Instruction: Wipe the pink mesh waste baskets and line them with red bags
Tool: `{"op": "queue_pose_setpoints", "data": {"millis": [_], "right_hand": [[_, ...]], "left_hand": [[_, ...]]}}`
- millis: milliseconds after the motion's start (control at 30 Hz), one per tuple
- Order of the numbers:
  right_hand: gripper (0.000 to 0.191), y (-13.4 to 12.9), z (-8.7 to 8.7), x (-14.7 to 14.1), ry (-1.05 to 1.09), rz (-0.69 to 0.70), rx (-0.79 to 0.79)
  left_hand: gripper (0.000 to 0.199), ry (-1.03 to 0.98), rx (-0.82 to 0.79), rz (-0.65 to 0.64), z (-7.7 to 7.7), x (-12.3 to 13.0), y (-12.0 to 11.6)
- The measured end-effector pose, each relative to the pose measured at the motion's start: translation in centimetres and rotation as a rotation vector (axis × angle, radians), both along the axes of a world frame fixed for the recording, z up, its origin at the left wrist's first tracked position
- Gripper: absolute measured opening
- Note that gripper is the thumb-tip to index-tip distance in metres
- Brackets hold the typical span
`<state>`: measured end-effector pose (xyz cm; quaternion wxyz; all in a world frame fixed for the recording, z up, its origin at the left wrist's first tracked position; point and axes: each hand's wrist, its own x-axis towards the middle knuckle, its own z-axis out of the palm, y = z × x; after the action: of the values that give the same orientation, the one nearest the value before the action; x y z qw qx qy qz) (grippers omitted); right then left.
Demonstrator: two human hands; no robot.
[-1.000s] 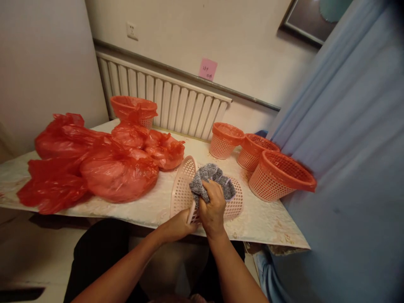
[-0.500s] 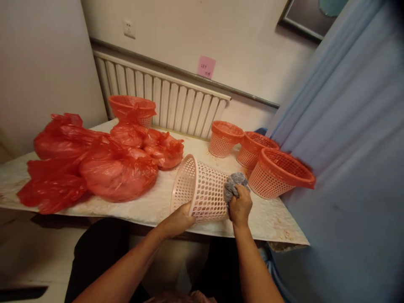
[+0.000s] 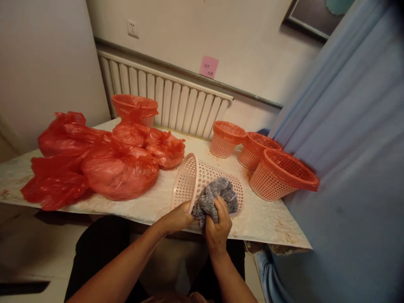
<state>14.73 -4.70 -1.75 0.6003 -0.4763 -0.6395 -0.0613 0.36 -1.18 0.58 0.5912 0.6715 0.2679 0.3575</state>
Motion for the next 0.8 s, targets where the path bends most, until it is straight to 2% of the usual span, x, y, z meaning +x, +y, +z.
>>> {"op": "queue_pose_setpoints", "data": {"millis": [67,167,333,433,533,600,667,800], "right_hand": [[0.049,0.3,1.3,-1.1,-0.033,0.083,0.049],[0.048,1.5,3.1,-1.8,-0.074,0.127,0.089],[0.046,3.7,5.7,-2.1,-0.115,0.137,0.01],[0.048,4.1,6.2,-2.4,-0.145,0.142,-0.037],[0.052,3.7,5.9,-2.5,-0.2,0.138,-0.077],[0.053,3.2,5.8,-2.2,-0.249,0.157,-0.112],[0.057,2.6,5.9,-1.5,-0.323,0.203,-0.172],[0.078,1.9,6.4,-0.1,-0.447,0.301,-0.288]], "left_hand": [[0.039,0.058,0.041,0.011,-0.1,-0.3,-0.1],[0.034,0.115,0.082,0.001,-0.2,-0.7,-0.5],[0.046,0.154,0.106,-0.097,-1.3,-1.4,-0.9],[0.054,0.153,0.147,-0.106,-2.9,-1.8,-0.6],[0.051,0.189,0.126,-0.058,-3.8,-1.9,-0.2],[0.043,0.207,0.074,-0.004,-3.5,-1.7,-0.1],[0.038,0.169,0.039,0.072,-2.6,-1.4,-0.1],[0.049,0.024,0.086,0.152,-0.6,-0.6,0.1]]}}
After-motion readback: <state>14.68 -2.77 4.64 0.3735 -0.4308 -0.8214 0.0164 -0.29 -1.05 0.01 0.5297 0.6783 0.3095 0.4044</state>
